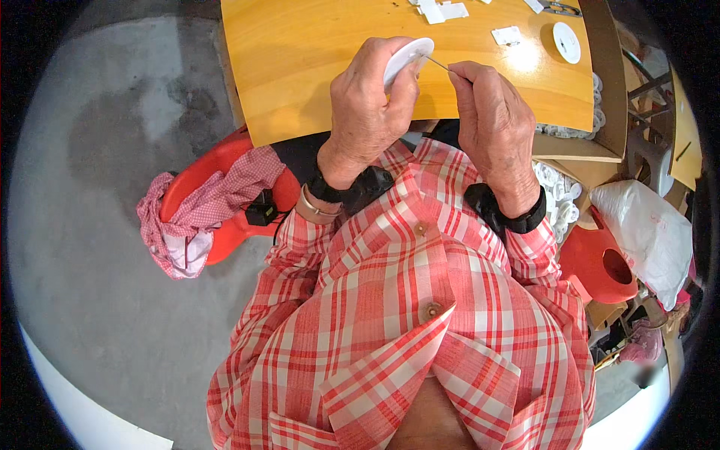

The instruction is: Manually assemble small white plastic shoe components into circular base plates.

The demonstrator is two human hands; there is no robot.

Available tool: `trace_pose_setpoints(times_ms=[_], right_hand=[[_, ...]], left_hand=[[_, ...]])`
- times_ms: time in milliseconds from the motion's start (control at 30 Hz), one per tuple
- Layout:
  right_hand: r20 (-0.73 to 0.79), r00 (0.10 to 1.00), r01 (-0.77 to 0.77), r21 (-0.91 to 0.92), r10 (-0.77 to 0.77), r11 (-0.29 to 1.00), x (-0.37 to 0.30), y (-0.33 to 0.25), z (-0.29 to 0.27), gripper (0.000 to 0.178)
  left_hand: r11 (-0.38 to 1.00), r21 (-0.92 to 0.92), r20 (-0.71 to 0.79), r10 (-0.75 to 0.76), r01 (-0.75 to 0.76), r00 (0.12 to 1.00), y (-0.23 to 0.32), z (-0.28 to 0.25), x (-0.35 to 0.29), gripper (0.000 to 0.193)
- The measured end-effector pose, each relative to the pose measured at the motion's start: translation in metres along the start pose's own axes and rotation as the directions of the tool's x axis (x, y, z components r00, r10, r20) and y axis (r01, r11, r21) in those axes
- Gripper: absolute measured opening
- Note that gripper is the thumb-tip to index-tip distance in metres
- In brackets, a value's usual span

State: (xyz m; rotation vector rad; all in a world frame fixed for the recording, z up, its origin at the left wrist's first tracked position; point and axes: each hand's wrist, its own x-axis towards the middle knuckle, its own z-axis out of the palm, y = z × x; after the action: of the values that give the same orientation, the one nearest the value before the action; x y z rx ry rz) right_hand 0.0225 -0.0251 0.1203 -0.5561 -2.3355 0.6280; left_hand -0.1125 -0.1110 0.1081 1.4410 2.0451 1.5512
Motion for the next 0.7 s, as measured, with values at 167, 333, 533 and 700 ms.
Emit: trace_pose_setpoints(times_ms=[167, 333, 533, 700], right_hand=[[0.001, 1.0, 0.013, -0.007, -0.013, 1.0, -0.0005, -0.0001, 0.0006, 0.017], [0.006, 1.0, 0.007, -0.006, -0.007, 1.0, -0.0011, -0.0001, 0.0005, 0.019], [0.005, 1.0, 0.03, -0.02, -0.03, 0.999, -0.0006, -0.0002, 0.0022, 0.019], [0.012, 1.0, 0.006, -0.031, -0.006, 1.0, -0.0022, -0.0001, -0.0005, 0.019]], left_hand=[[0.999, -0.017, 0.0, -0.033, 0.033, 0.999, -0.0008, 0.0, -0.0013, 0.021], [0.999, -0.015, 0.004, -0.036, 0.036, 0.999, -0.0003, 0.0001, -0.0014, 0.02], [0.998, -0.029, 0.011, -0.048, 0.048, 0.999, 0.001, 0.0007, -0.0017, 0.021], [1.0, -0.001, -0.022, -0.024, 0.024, 0.999, -0.0061, 0.0007, -0.0023, 0.02]])
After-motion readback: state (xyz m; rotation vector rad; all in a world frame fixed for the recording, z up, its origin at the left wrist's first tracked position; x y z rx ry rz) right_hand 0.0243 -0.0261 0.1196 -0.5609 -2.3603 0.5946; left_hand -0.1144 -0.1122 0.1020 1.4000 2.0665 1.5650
